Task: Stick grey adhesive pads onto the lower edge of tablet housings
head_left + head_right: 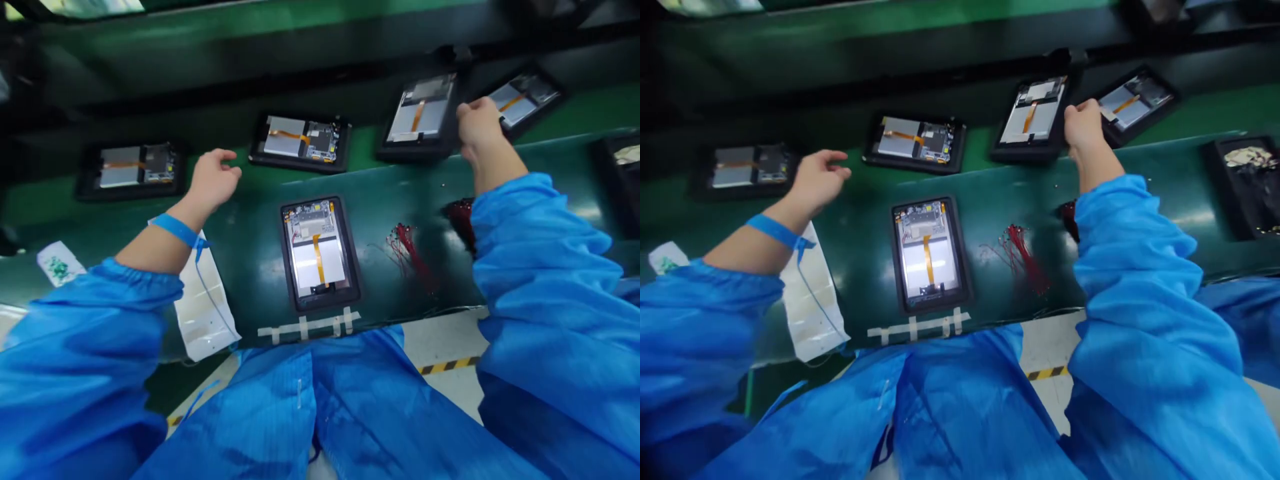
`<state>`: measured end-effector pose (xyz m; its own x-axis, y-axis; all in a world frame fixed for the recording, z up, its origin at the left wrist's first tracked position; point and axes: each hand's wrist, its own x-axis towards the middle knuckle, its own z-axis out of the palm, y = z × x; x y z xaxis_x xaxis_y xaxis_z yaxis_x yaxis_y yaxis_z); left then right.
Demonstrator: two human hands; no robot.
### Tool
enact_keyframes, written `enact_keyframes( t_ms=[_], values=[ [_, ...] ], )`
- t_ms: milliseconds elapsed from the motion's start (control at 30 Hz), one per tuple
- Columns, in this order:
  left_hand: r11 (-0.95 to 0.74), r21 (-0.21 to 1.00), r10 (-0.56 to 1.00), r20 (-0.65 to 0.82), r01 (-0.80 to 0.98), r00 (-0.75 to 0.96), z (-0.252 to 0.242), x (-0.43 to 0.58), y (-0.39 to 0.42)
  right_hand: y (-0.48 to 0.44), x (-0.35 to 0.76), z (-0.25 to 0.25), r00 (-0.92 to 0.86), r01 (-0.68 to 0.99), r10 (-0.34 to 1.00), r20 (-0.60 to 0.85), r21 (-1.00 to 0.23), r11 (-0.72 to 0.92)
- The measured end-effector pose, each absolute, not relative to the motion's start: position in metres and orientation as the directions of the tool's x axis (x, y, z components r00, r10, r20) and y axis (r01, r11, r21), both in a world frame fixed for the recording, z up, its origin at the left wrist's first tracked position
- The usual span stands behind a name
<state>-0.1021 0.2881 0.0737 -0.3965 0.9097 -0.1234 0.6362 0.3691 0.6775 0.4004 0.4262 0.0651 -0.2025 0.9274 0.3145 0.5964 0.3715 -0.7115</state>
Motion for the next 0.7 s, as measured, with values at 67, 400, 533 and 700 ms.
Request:
enact_keyframes(
  t_ms=[67, 400, 533, 700],
  values=[
    [0.397, 0.703, 0.896, -0.159, 0.591, -0.414, 0.059, -0.101, 0.313, 0.437, 0.376, 0.065, -0.027, 0.662, 0.925, 0.380, -0.686, 0.301],
    [0.458, 0.846, 0.878, -0.381, 0.274, -0.289, 0.064, -0.081, 0.360, 0.411, 0.196, 0.045, 0.019, 0.659, 0.968, -0.252, -0.725, -0.202],
    [0.459, 0.881, 0.888, -0.449, 0.117, -0.103, 0.093, -0.068, 0.262, 0.409, 0.211, 0.069, -0.076, 0.302, 0.989, -0.126, -0.948, -0.097],
    [0.549, 0.797, 0.685, -0.602, 0.253, 0.410, 0.130, -0.073, 0.090, 0.369, 0.208, 0.088, -0.495, 0.228, 0.844, -0.207, -0.968, -0.104]
  ],
)
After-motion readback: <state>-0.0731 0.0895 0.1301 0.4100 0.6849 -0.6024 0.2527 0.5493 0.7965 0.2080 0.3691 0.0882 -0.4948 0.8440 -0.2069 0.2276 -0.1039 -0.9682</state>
